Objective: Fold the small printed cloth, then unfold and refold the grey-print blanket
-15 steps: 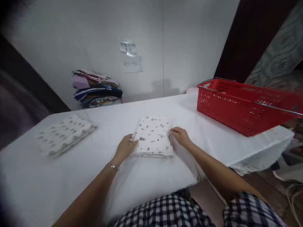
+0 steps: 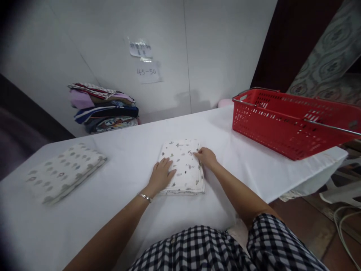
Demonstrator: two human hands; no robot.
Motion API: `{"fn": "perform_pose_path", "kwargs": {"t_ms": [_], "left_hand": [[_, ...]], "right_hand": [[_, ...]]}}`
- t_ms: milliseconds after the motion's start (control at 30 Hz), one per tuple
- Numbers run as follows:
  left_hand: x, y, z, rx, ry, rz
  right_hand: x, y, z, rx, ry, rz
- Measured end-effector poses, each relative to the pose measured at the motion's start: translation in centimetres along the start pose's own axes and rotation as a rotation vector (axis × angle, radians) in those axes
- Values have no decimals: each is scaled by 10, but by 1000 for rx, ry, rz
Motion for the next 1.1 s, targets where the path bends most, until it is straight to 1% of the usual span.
{"fn": "perform_pose_path", "kwargs": {"t_ms": [133,267,333,433,567,667,767,900,1033,1100], "left_hand": [[1,0,-2,10,6,-15],[-6,-2,-5,44,-11,-88],[-12,-6,-3,67,-10,-112],[-24,-14,8,101,12,-99],[-44,-19,38,179,90,-71],[-61,-15,58,251,118,-56],[-79,-6,67,284,90,-45],[-94,6,67,358,6,-59],[-97,7,66,479,-20,-50],[-97,9,64,494,-29,-63]], "right_hand": [[0,5,4,-12,21,-43],[-4,8,5,-38,31,-47],[-6,8,6,-66,33,-35],[-7,12,9,-173,35,-36],[-8,16,15,-268,26,-51],[-7,16,16,-294,21,-51],[-7,14,14,-307,7,-47],[-8,13,12,-387,-8,-35],[-9,9,18,-454,11,-3],[-9,9,22,-471,27,-3]]}}
Point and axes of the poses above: each hand's wrist, its own x-axis away from the middle knuckle, its own y-axis out of the palm, z = x × y, the point moved 9 cm from there along -x, towards the middle knuckle, and after that the axes turned 6 degrees about -z, right-handed, at the moved point
